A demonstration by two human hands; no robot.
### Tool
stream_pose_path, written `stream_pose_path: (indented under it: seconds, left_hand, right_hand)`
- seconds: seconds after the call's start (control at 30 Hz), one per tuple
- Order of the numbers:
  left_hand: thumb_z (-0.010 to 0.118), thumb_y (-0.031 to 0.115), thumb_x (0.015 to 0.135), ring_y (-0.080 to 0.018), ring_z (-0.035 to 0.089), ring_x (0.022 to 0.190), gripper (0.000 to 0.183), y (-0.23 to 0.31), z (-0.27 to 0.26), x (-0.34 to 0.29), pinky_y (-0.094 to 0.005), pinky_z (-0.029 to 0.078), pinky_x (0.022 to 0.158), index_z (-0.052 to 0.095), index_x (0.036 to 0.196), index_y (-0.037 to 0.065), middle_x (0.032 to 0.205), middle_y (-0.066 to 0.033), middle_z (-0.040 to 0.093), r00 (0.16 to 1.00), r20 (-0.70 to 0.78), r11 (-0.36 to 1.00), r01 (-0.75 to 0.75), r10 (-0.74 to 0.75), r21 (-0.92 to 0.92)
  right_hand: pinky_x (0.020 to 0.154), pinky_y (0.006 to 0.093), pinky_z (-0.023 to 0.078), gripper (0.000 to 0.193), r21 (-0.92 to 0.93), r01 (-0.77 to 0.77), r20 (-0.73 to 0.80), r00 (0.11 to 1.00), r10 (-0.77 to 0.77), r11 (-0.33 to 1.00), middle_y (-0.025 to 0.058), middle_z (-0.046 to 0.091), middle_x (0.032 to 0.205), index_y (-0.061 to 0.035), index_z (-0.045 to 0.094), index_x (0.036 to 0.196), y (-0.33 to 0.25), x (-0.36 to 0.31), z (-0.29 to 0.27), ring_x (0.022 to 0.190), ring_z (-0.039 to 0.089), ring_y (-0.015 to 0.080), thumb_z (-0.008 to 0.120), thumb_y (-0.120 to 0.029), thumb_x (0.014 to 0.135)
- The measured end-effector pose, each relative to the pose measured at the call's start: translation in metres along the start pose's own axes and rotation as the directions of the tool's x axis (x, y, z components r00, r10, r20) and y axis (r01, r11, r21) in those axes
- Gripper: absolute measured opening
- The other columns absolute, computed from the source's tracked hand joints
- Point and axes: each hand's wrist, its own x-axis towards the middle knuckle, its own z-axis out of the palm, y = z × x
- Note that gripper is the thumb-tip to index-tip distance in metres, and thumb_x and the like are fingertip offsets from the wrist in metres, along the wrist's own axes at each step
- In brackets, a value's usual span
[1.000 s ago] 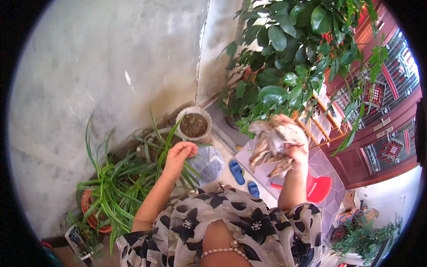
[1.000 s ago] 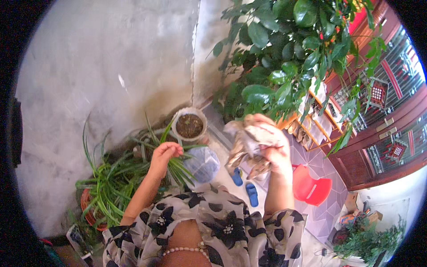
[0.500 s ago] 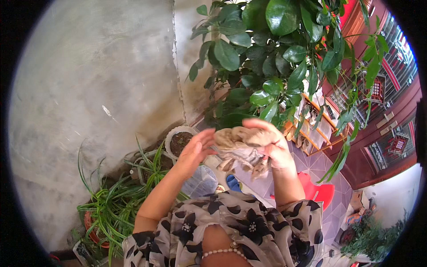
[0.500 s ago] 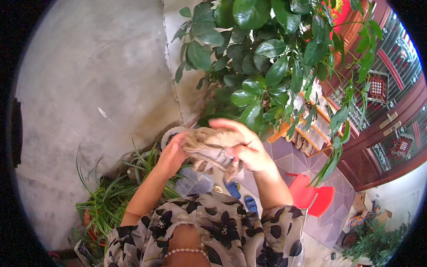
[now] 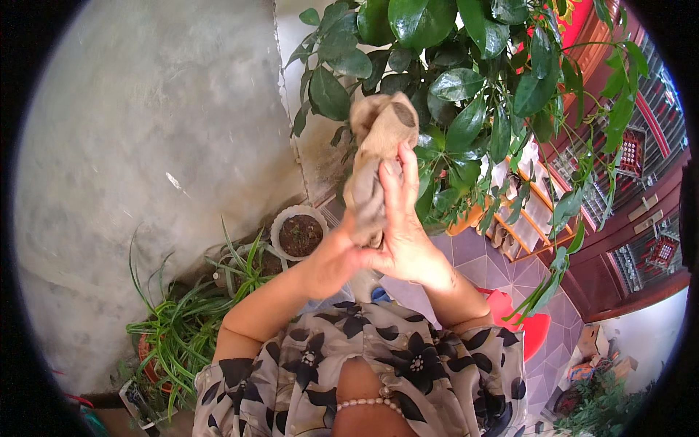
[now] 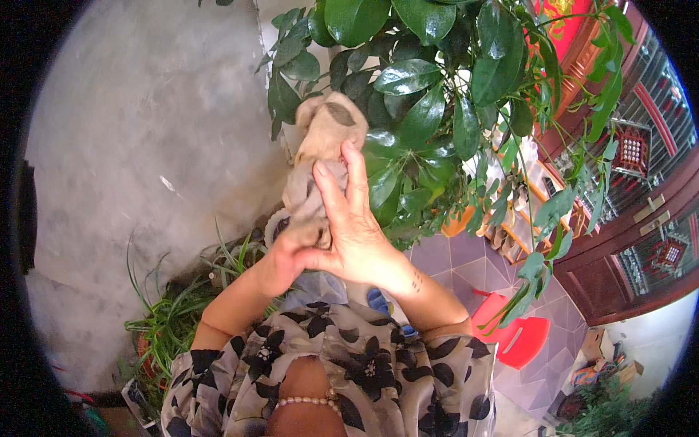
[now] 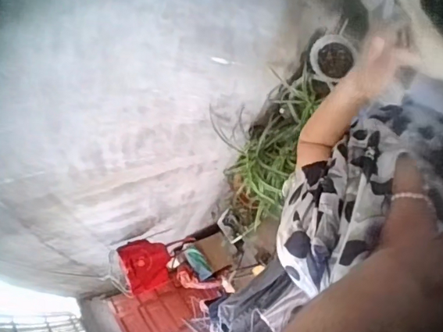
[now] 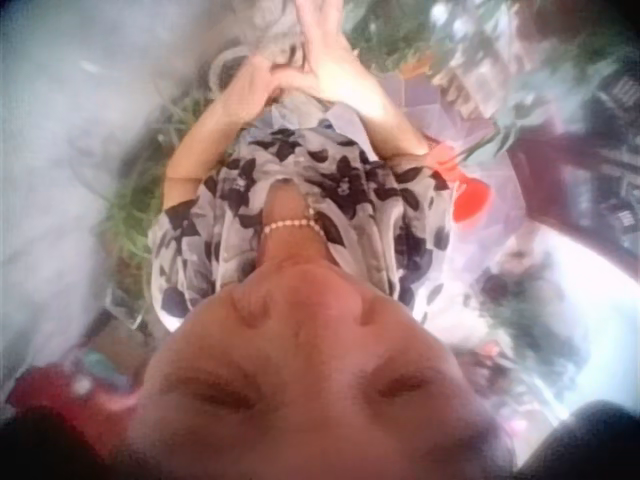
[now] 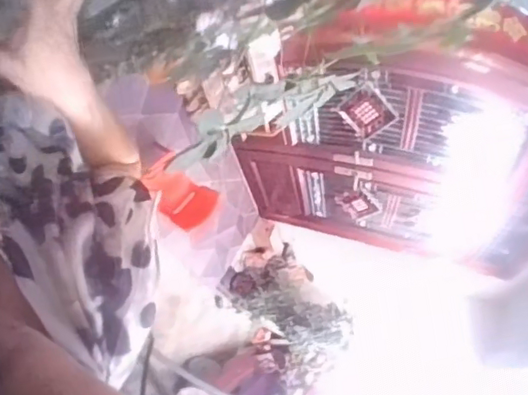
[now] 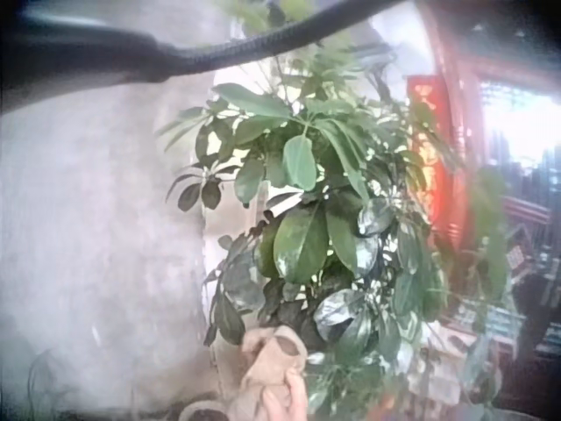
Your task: The person is wiping the leaves of a large indoor plant with a cloth, handling them one at a time.
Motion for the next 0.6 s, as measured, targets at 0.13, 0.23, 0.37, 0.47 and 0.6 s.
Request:
stream_pose_path:
  seconds: [0.13,0.23,0.37,0.47,0.6]
  left_hand:
    - [0.060,0.050,0.081,-0.0288,0.045,0.118,0.070,0.052,-0.022,0.001,-0.0367,0.036,0.098,0.048,0.125,-0.003,0.128,-0.0180,0.044,0.979,0.205,0.978,-0.048,0.005,0.202]
    - [0.066,0.049,0.077,-0.0275,0.062,0.090,0.072,0.073,-0.056,-0.003,-0.0351,0.047,0.081,0.053,0.118,-0.008,0.102,-0.0176,0.063,0.955,0.277,0.960,0.025,-0.105,0.279]
    - [0.056,0.018,0.089,-0.0153,0.061,0.056,0.029,0.050,-0.084,-0.001,-0.0224,0.047,0.049,0.059,0.105,-0.006,0.079,-0.0159,0.066,0.995,-0.077,0.956,0.040,-0.065,-0.290]
    - [0.048,0.021,0.094,-0.0149,0.060,0.054,0.028,0.003,-0.118,0.024,-0.0230,0.048,0.049,0.059,0.100,-0.004,0.077,-0.0120,0.063,0.970,-0.032,0.933,0.221,-0.239,-0.283]
    - [0.050,0.016,0.092,-0.0176,0.063,0.074,0.025,-0.049,-0.100,0.077,-0.0274,0.052,0.064,0.054,0.109,-0.002,0.094,-0.0122,0.062,0.937,0.115,0.885,0.350,-0.330,-0.308]
  right_hand:
    - [0.101,0.0468,0.033,0.097,-0.053,-0.019,-0.020,1.000,0.018,0.998,0.0251,0.014,0.145,-0.0151,0.035,0.136,0.002,0.001,-0.007,0.129,0.028,0.0420,0.085,-0.029,0.055]
    - [0.096,0.0428,0.040,0.065,0.243,-0.185,0.121,0.980,0.159,0.952,0.0193,0.048,0.126,-0.0106,0.051,0.119,-0.005,0.001,-0.013,0.115,0.049,0.0349,0.080,-0.017,0.061]
    - [0.076,0.0337,0.051,0.039,0.494,-0.414,-0.093,0.849,0.520,0.765,0.0145,0.060,0.106,-0.0022,0.052,0.108,-0.010,0.003,-0.013,0.092,0.061,0.0222,0.070,-0.016,0.076]
    - [0.075,0.0321,0.051,0.043,0.703,-0.429,-0.203,0.643,0.738,0.568,0.0111,0.059,0.107,-0.0021,0.048,0.117,-0.001,0.012,-0.031,0.092,0.060,0.0198,0.065,-0.019,0.081]
    - [0.073,0.0311,0.052,0.032,0.902,-0.076,-0.313,0.564,0.764,0.426,0.0088,0.062,0.106,-0.0044,0.052,0.117,-0.003,0.020,-0.068,0.091,0.062,0.0221,0.055,-0.020,0.089]
